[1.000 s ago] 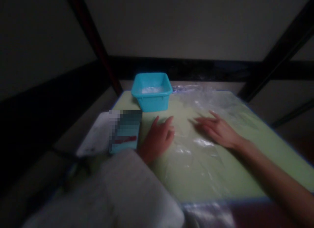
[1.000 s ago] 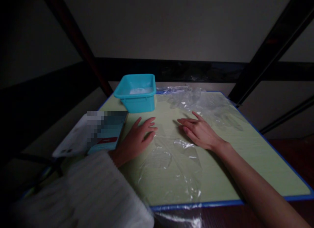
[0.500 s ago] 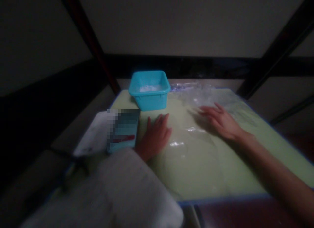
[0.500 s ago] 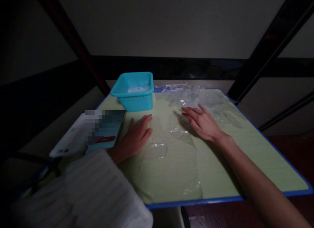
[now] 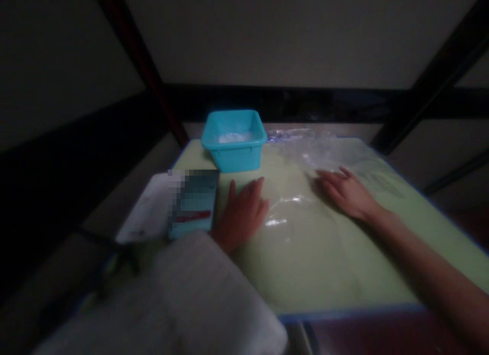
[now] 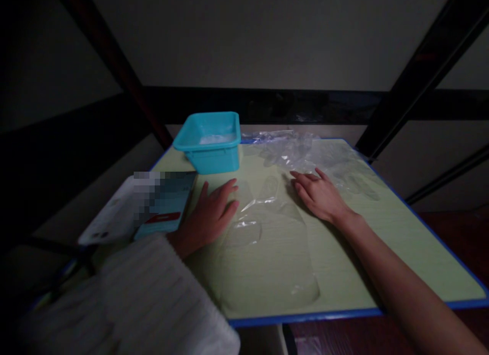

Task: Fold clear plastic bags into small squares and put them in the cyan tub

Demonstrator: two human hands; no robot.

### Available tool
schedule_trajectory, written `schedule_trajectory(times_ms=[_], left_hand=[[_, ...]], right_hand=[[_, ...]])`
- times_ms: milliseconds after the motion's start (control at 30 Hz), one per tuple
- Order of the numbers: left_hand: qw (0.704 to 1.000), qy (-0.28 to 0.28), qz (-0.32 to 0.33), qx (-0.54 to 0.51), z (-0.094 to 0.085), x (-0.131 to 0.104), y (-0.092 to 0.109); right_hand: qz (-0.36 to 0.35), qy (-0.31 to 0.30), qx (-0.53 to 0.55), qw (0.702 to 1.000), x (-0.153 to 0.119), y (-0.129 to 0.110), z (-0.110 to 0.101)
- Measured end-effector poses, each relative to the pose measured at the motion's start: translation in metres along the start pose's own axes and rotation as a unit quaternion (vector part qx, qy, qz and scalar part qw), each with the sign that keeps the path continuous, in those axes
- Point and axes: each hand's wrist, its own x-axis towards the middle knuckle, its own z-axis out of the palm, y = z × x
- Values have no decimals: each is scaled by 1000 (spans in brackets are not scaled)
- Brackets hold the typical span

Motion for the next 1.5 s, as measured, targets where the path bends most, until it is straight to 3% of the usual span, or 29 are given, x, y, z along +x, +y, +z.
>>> schedule_trajectory(times_ms=[200,400,600,833,1033,1233,1367,1500], left_hand=[[1000,-8,-12,1,3,1,-1],[999,8,16,-49,-3,1,4],[998,17,-14,-54,0,2,3],[998,-13,-42,-33,1,3,5],[999,-13,-39,17,4,5,2],[998,-7,-48,50,7,5,-2],[1000,-12,-12,26,7,4,-4],[999,-21,40,13,9,4,-8]], right_hand=[[-7,3,16,1000,1,-2,7],[-43,-2,95,995,7,-19,-1],[-83,-63,83,991,39,-38,-4],[-103,-62,79,990,64,-39,0],[-133,-57,82,986,48,-38,-3],[-194,-51,112,973,19,-53,-3],[-278,-43,142,949,3,-68,-5],[-370,-75,198,905,-6,-88,-9]])
